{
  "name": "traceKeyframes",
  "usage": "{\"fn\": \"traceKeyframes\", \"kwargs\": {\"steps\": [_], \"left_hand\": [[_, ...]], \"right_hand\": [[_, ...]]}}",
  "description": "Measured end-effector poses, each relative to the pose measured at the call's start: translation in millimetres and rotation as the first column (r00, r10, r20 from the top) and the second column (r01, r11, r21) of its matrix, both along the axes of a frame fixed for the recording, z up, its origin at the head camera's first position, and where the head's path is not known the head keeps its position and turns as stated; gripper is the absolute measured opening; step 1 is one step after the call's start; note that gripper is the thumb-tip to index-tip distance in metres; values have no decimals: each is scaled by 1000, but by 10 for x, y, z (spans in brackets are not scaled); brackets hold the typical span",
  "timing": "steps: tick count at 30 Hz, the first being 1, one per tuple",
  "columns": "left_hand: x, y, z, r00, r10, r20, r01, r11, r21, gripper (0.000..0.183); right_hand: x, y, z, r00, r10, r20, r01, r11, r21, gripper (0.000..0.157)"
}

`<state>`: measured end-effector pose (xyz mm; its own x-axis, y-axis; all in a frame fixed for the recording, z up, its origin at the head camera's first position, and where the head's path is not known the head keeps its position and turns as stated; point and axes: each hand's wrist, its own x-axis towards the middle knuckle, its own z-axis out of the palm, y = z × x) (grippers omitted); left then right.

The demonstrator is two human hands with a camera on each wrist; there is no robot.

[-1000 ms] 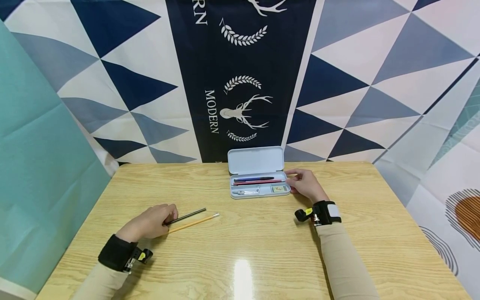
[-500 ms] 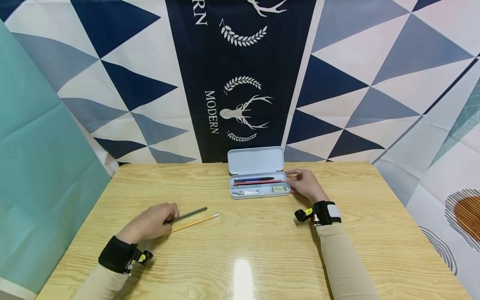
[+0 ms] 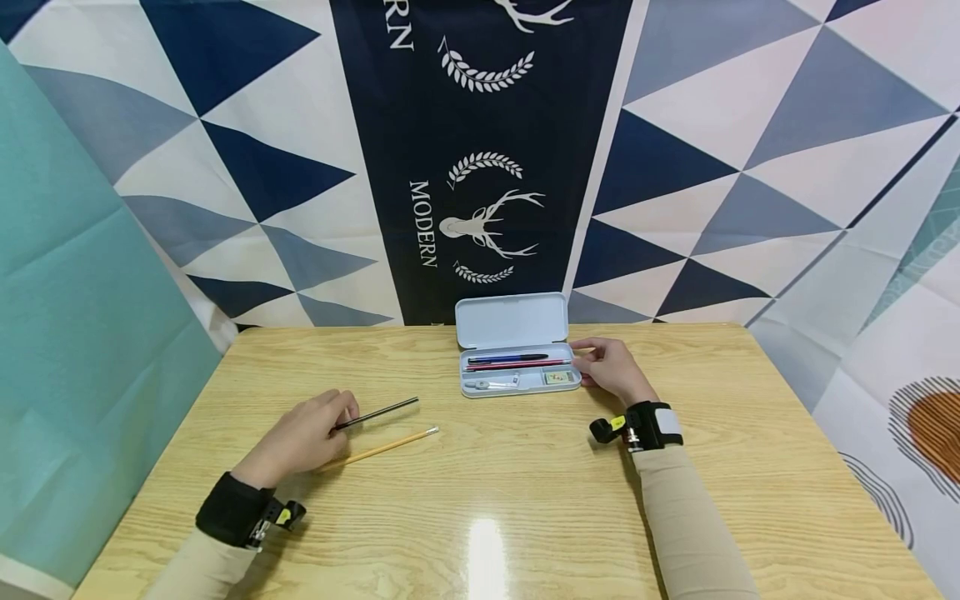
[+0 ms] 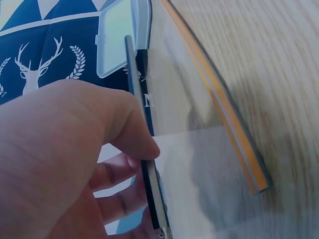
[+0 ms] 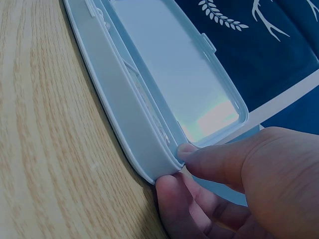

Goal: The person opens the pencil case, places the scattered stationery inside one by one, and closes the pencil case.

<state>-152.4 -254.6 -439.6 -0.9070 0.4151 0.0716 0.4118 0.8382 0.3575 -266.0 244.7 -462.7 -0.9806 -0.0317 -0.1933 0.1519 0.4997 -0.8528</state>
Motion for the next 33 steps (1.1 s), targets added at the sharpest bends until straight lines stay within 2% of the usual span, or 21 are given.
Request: {"fn": "traceKeyframes", "kwargs": {"steps": [4, 9, 23, 33], "left_hand": [[0, 0, 39, 996, -3, -84, 4, 1000, 12, 28], [4, 11, 88, 983, 11, -184, -10, 1000, 3, 28], [-2, 35, 106, 976, 3, -220, -5, 1000, -9, 28], [-66, 53, 283, 970, -8, -241, 1, 1000, -29, 30]], "right_hand": [[1, 0, 3, 1000, 1, 0, -1, 1000, 0, 44], [-1, -3, -3, 1000, 0, -1, 0, 1000, 8, 44], [0, 1, 0, 1000, -1, 0, 1, 1000, 9, 44], [4, -4, -8, 1000, 1, -2, -1, 1000, 6, 44]]}}
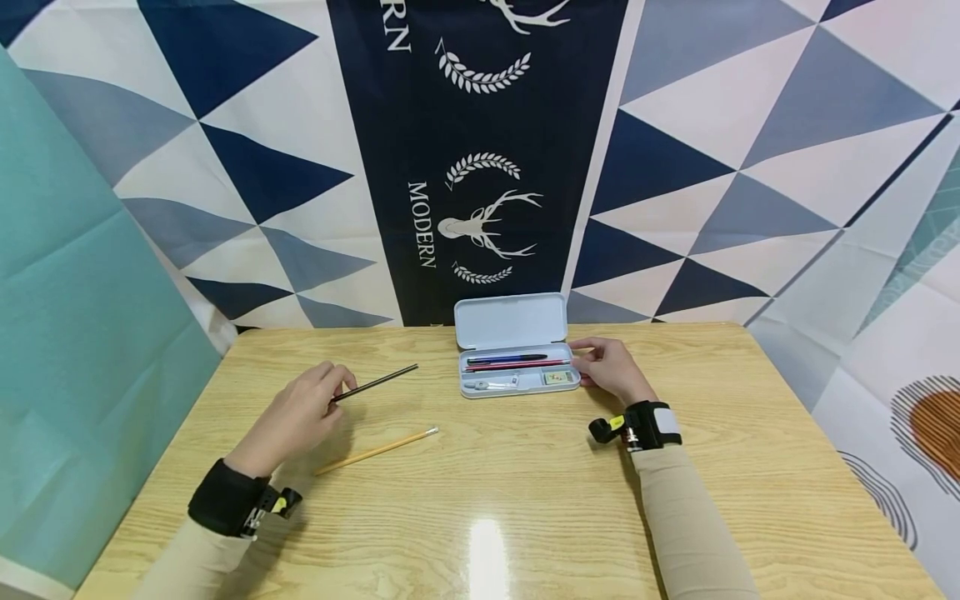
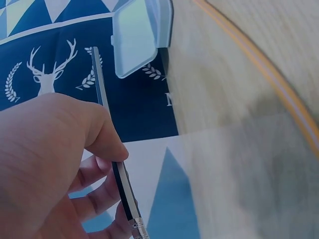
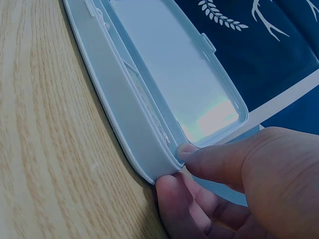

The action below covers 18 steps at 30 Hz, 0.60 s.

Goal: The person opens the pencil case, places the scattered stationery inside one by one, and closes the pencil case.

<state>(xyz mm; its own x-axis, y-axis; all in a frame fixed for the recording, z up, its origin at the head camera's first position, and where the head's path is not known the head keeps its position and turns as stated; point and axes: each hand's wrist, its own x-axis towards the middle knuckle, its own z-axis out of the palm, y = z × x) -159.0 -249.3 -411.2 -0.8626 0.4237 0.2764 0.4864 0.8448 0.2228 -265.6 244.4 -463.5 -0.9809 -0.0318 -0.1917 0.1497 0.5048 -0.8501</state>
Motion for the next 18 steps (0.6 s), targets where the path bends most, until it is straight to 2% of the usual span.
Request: {"fn": "traceKeyframes", "kwargs": {"steps": [5, 18], "left_hand": [[-28, -5, 41, 999, -23, -25, 23, 1000, -10, 31], [-83, 81, 55, 998, -51, -44, 50, 998, -37, 31]], "right_hand": [[-3, -6, -1, 1000, -4, 0, 4, 1000, -3, 43], [2, -7, 4, 1000, -6, -6, 6, 1000, -2, 43]]}}
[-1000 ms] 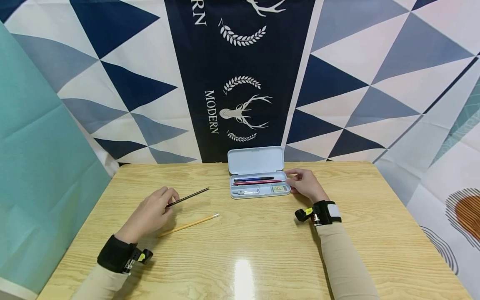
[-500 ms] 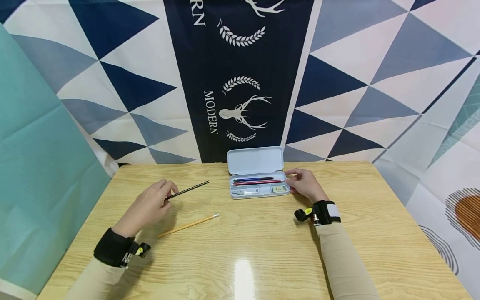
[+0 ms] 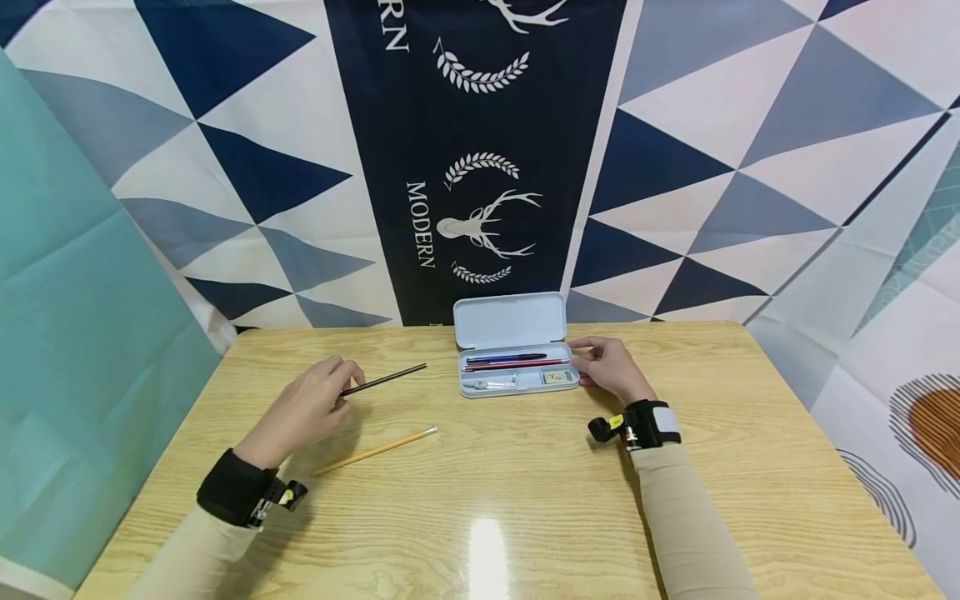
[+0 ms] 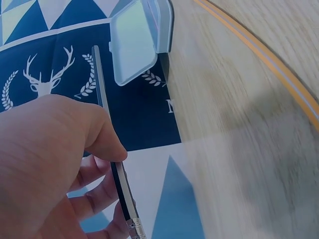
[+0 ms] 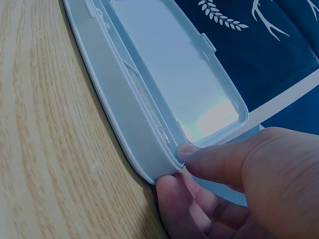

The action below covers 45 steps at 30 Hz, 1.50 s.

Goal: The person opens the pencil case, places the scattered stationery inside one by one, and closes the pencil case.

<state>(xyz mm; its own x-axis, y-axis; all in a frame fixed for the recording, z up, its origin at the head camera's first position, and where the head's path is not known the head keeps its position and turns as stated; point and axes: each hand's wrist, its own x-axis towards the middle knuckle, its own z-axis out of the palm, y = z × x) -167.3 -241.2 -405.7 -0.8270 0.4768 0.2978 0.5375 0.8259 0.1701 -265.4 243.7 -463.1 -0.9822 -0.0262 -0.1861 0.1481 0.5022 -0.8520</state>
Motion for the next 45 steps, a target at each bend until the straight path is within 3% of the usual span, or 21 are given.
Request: {"fn": "traceKeyframes", "kwargs": {"steps": [15, 37, 45], "left_hand": [[-102, 111, -51, 999, -37, -31, 36, 999, -25, 29], [-351, 338, -38, 998, -18, 55, 19, 1000, -6, 27], [-402, 413, -27, 998, -36, 50, 36, 999, -4, 27]], "right_hand": [[5, 6, -10, 1000, 6, -6, -6, 1000, 12, 43], [-14, 14, -35, 1000, 2, -4, -1, 1000, 20, 43], [-21, 11, -51, 1000, 1, 0, -1, 1000, 14, 44]]}}
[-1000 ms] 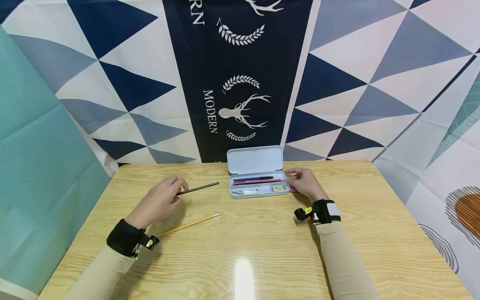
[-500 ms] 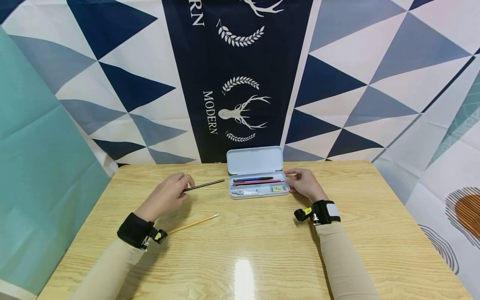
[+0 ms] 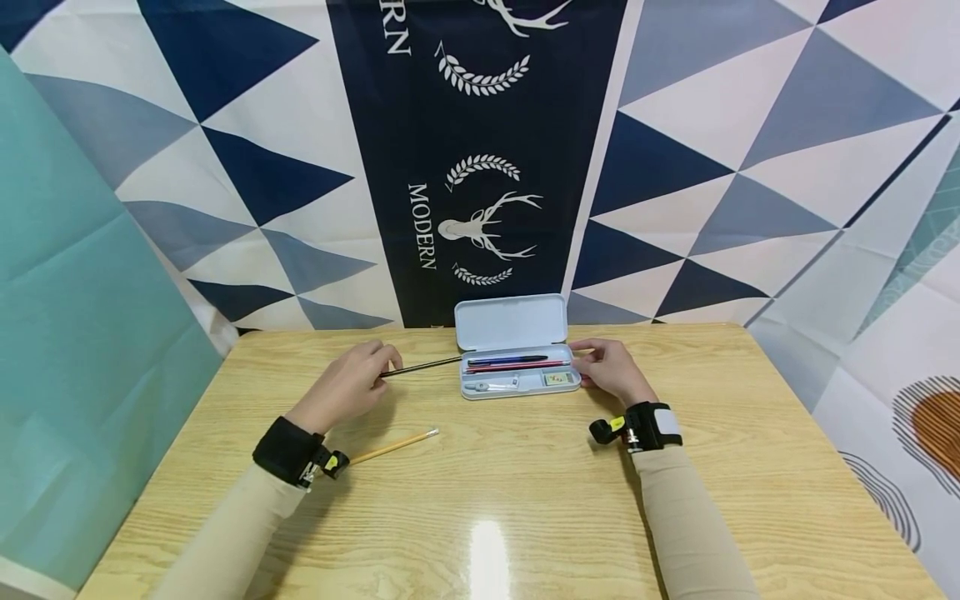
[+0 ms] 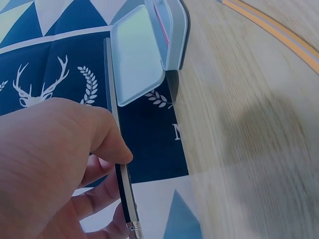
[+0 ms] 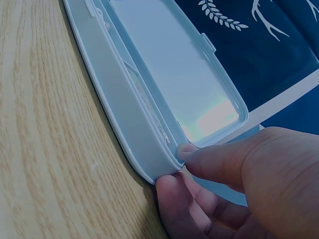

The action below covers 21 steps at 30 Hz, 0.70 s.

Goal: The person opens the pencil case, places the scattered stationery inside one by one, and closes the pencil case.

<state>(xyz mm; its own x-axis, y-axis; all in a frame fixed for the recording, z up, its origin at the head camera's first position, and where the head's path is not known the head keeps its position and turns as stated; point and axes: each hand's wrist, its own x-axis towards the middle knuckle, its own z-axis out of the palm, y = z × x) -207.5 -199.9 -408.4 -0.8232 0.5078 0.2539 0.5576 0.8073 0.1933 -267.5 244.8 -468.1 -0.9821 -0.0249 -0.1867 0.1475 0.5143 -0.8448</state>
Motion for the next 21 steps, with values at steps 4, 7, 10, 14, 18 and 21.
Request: {"fn": "traceKeyframes", "kwargs": {"steps": [4, 7, 10, 14, 18, 21], "left_hand": [[-14, 39, 1, 1000, -4, 5, 4, 1000, 8, 26], [-21, 64, 3, 1000, -3, 14, 3, 1000, 13, 26], [-33, 87, 4, 1000, 0, 23, 0, 1000, 15, 25], [-53, 133, 6, 999, 4, 35, -4, 1000, 18, 25], [-84, 205, 10, 999, 2, 53, -3, 1000, 17, 26], [-115, 268, 7, 997, 1, 72, -2, 1000, 8, 25]], "right_hand": [[-2, 2, -5, 1000, 1, -3, -1, 1000, -2, 43], [-11, 1, -7, 1000, 0, -7, 0, 1000, -2, 43], [-14, -1, -3, 1000, 4, -10, -4, 1000, 4, 43], [-13, -3, 6, 1000, 7, -10, -7, 1000, 12, 43], [-15, -6, 4, 1000, 4, -10, -4, 1000, 14, 44], [-12, -8, -3, 1000, 3, -12, -3, 1000, 13, 43]]}}
